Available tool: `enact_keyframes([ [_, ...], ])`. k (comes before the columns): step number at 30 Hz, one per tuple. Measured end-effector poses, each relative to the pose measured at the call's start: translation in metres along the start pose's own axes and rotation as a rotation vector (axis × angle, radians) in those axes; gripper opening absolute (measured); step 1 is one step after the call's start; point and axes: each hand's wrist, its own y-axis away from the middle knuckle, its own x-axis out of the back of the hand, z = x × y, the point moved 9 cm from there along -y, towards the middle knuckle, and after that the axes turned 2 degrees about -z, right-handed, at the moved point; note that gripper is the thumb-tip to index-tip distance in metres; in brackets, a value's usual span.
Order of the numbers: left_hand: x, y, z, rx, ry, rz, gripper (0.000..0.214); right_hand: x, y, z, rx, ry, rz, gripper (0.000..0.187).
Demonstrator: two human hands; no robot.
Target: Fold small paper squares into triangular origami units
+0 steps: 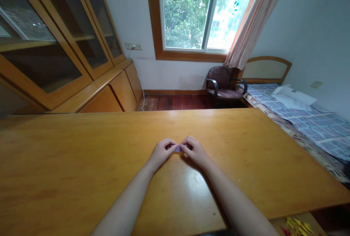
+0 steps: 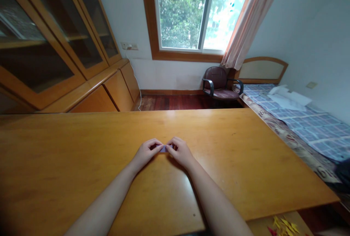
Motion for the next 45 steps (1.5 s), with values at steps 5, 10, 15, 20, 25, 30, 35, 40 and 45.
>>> enact_keyframes([
  [5,-0.002,0.001,0.006,-0.035,-0.063,0.006,0.019,-0.002,0.0,-0.003,0.016,0.003,-0.001,0.011],
  [10,-0.003,0.003,0.011,-0.047,-0.093,0.017,0.018,-0.002,0.001,-0.004,0.022,0.02,0.025,0.01],
  [15,0.003,0.002,0.002,0.028,-0.034,0.07,0.016,0.008,0.0,0.003,-0.006,0.02,0.112,0.011],
  [20,0.015,0.001,-0.014,0.105,0.101,0.152,0.02,0.031,0.002,0.03,-0.129,-0.044,0.275,0.015],
  [25,0.018,0.001,-0.024,0.139,0.176,0.172,0.022,0.031,0.001,0.04,-0.161,-0.123,0.265,0.02],
  [30,0.01,0.0,-0.02,0.123,0.157,0.096,0.022,0.006,-0.003,0.014,-0.031,-0.028,0.05,0.016],
  [35,0.005,0.0,-0.008,0.058,0.001,0.061,0.018,0.001,-0.003,0.006,-0.007,0.002,0.004,0.016],
  [40,0.001,0.0,-0.002,0.002,-0.072,0.023,0.019,-0.001,-0.002,0.004,0.001,-0.004,-0.024,0.016],
  [45,0.005,-0.001,-0.007,0.046,0.004,0.062,0.019,0.008,-0.001,0.011,-0.036,-0.064,0.037,0.02],
])
